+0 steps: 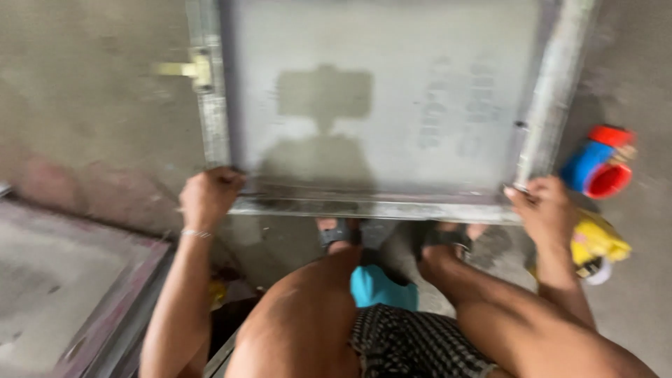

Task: Applying adhesive tape to the edges of screen printing frames to seal the mesh to the frame.

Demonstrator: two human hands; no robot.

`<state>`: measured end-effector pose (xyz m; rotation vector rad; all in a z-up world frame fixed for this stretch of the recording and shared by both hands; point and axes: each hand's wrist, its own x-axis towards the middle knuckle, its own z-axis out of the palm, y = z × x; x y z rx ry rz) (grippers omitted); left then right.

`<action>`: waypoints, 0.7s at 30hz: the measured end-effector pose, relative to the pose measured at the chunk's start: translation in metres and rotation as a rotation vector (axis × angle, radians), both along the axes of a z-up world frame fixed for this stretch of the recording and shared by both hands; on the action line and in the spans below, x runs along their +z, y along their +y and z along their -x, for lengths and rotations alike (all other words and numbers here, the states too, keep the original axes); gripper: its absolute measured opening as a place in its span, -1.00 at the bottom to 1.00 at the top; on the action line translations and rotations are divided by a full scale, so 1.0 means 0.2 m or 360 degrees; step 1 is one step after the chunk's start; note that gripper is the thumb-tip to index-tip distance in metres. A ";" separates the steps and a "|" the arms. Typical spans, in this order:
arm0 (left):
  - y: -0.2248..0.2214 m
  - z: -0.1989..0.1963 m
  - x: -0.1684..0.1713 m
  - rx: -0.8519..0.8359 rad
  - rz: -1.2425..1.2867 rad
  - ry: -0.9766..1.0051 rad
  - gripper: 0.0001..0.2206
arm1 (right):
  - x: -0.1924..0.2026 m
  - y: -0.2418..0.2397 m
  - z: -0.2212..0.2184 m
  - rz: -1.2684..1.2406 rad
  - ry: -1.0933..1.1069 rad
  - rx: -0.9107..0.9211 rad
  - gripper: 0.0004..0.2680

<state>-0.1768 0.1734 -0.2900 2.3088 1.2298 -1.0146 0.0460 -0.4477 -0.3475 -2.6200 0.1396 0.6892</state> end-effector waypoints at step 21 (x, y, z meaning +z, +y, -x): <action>-0.03 0.07 0.01 -0.0304 -0.0148 -0.0094 -0.86 | 0.15 0.30 -0.07 0.0763 0.0111 0.0341 -0.76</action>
